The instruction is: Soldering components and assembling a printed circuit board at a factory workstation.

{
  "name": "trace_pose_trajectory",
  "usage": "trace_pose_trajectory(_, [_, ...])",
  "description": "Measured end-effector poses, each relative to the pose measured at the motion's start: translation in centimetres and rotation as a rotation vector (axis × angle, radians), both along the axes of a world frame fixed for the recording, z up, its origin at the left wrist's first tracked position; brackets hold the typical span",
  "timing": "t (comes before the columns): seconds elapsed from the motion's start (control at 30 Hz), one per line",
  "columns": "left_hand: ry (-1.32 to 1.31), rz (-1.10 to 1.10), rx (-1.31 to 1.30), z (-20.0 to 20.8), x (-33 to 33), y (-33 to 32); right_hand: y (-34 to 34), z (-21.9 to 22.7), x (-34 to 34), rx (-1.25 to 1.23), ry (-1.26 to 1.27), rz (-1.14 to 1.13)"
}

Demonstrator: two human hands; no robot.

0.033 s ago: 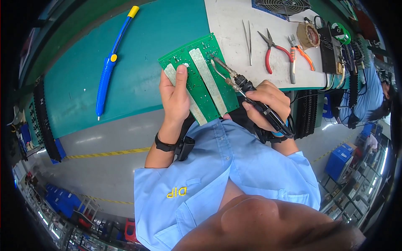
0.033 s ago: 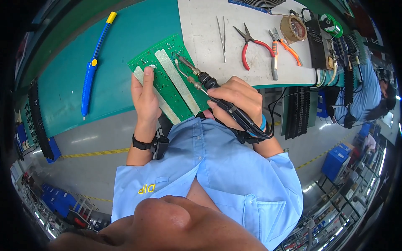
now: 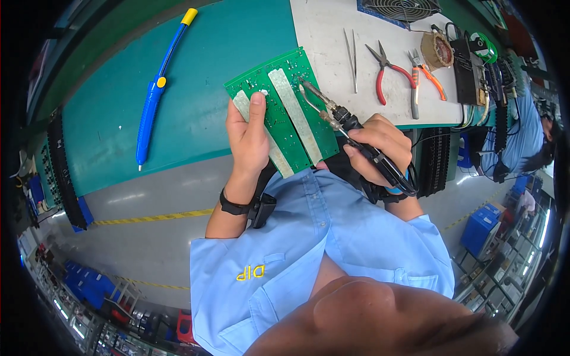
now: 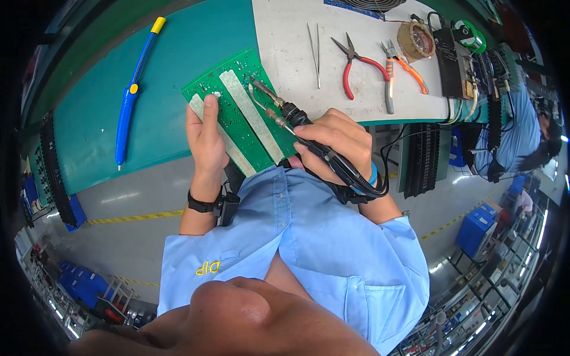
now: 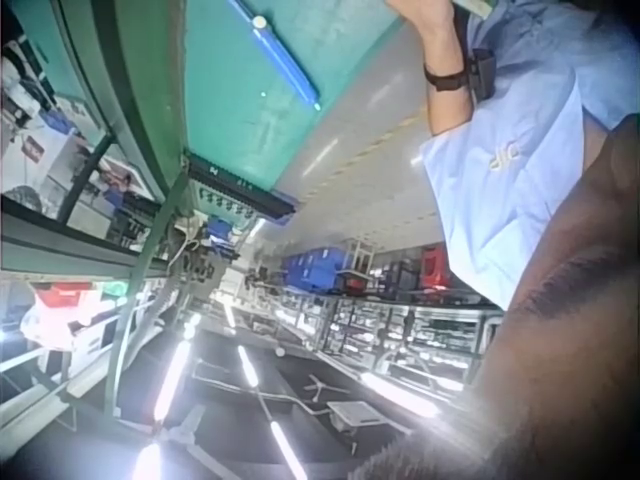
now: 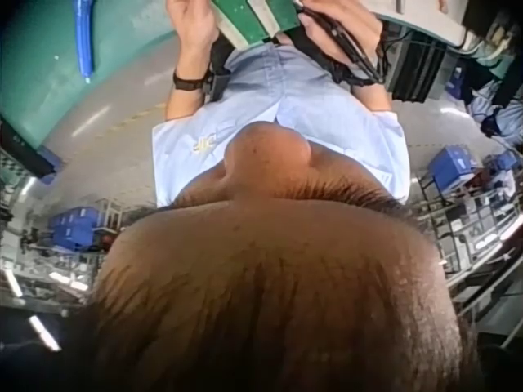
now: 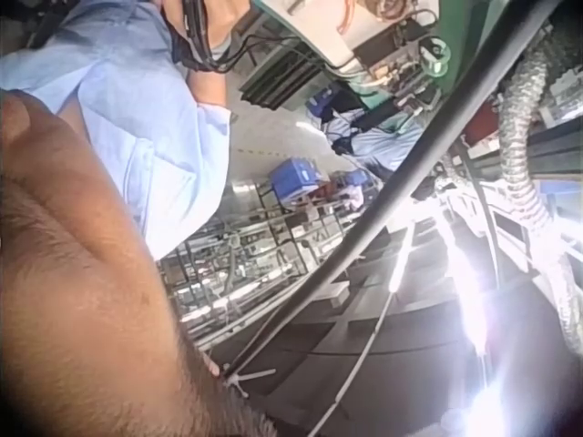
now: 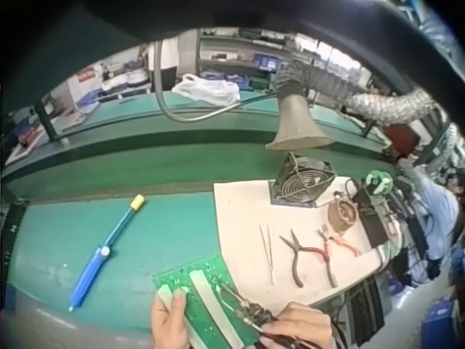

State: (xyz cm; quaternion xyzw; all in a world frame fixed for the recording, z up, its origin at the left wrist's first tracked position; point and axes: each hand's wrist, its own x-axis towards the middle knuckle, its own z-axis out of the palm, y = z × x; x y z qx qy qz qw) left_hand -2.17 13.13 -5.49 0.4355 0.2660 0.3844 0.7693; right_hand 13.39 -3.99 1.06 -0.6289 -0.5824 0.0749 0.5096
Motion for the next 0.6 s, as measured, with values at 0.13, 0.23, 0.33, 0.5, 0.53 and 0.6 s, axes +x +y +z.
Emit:
trace_pose_trajectory(0.13, [-0.004, 0.001, -0.009, 0.0, 0.0, 0.0, 0.1, -0.1, 0.0, 0.002, 0.001, 0.003])
trace_pose_trajectory(0.23, [-0.003, 0.000, -0.015, 0.0, 0.0, 0.1, 0.0, 0.0, 0.1, 0.010, 0.006, -0.001])
trace_pose_trajectory(0.33, [-0.001, -0.006, -0.017, 0.0, 0.2, 0.1, -0.3, 0.3, 0.2, 0.024, 0.014, -0.016])
trace_pose_trajectory(0.5, [0.009, 0.008, -0.021, 0.4, 0.0, 0.1, -1.7, 0.6, 1.4, 0.022, 0.005, -0.101])
trace_pose_trajectory(0.53, [0.010, 0.013, -0.038, 0.2, 0.1, 0.1, -2.1, 0.4, 2.2, 0.003, 0.008, -0.164])
trace_pose_trajectory(0.6, [0.002, -0.001, -0.059, 0.1, 0.2, 0.0, -3.2, -0.5, 4.2, -0.019, -0.001, -0.246])
